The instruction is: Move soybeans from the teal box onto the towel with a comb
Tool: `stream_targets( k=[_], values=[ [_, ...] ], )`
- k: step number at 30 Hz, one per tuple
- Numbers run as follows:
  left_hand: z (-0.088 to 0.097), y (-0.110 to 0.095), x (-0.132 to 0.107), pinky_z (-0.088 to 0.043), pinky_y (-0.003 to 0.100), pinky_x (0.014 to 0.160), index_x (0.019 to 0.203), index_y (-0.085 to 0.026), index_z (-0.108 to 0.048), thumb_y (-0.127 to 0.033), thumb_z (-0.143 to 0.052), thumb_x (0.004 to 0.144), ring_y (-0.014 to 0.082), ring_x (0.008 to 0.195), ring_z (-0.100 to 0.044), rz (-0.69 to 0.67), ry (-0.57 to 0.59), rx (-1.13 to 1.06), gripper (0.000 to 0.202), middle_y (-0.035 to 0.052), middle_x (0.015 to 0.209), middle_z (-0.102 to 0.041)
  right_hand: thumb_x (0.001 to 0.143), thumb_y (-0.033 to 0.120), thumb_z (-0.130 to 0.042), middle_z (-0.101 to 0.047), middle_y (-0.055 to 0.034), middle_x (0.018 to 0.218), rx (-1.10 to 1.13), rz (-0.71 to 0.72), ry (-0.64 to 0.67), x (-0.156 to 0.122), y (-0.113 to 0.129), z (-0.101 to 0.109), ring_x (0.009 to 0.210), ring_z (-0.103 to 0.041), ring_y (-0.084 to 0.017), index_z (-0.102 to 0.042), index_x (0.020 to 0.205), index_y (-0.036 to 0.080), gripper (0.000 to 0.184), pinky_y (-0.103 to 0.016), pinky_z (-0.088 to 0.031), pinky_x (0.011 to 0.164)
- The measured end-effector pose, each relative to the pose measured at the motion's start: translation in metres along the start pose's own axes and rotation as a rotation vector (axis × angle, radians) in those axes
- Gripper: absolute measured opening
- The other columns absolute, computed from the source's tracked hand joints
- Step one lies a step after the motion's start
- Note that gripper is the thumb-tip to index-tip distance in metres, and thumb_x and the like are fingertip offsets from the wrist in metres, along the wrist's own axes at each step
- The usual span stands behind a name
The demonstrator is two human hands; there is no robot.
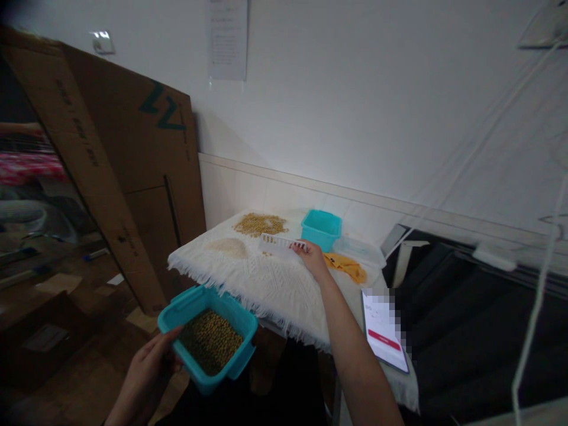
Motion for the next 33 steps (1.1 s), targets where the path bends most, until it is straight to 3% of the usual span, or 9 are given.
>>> stream_targets(
  k=[4,12,19,33],
  values=[
    [0.001,0.005,0.003,-0.038,0.022,0.04,0.053,-0.019,-0.059,-0.052,-0.08,0.059,0.0111,0.04,-0.046,0.083,0.079,-0.085,0.04,-0.0037,0.042,-0.052,0.07,0.066,-0.068,-0.073,-0.0049,0.083,0.005,-0.014,0.009,-0.002,0.003,0.004,0.073,-0.061,-0.02,-0.072,0.089,0.018,0.051,-0.031,-0.047,0.069],
    [0.003,0.011,0.004,-0.039,0.022,0.039,0.056,-0.019,-0.062,-0.049,-0.081,0.061,0.0115,0.04,-0.047,0.117,0.077,-0.116,0.035,-0.0039,0.044,-0.052,0.072,0.064,-0.067,-0.072,-0.0037,0.081,-0.054,0.021,0.093,-0.014,0.014,0.007,0.072,-0.061,-0.02,-0.073,0.088,0.02,0.048,-0.031,-0.047,0.069],
    [0.006,0.019,0.011,-0.04,0.021,0.039,0.059,-0.017,-0.063,-0.048,-0.084,0.058,0.0118,0.04,-0.05,0.125,0.074,-0.146,0.037,-0.0028,0.045,-0.055,0.073,0.065,-0.065,-0.075,-0.0051,0.085,-0.098,0.04,0.054,-0.028,0.02,0.011,0.075,-0.065,-0.023,-0.074,0.089,0.022,0.048,-0.035,-0.05,0.073],
    [-0.004,0.008,-0.004,-0.041,0.02,0.041,0.057,-0.017,-0.06,-0.049,-0.083,0.06,0.0102,0.04,-0.05,0.107,0.094,-0.14,0.04,-0.0044,0.044,-0.054,0.084,0.042,-0.06,-0.076,-0.005,0.097,-0.113,0.099,0.038,-0.079,0.043,0.0,0.091,-0.069,-0.023,-0.074,0.095,0.023,0.026,-0.034,-0.052,0.083]
  ],
)
Point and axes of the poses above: each hand's wrist, its own x-axis towards the middle knuckle, its own z-axis out of the back of the hand, y = z × x, the point moved 2 cm from there along x, towards the middle knuckle
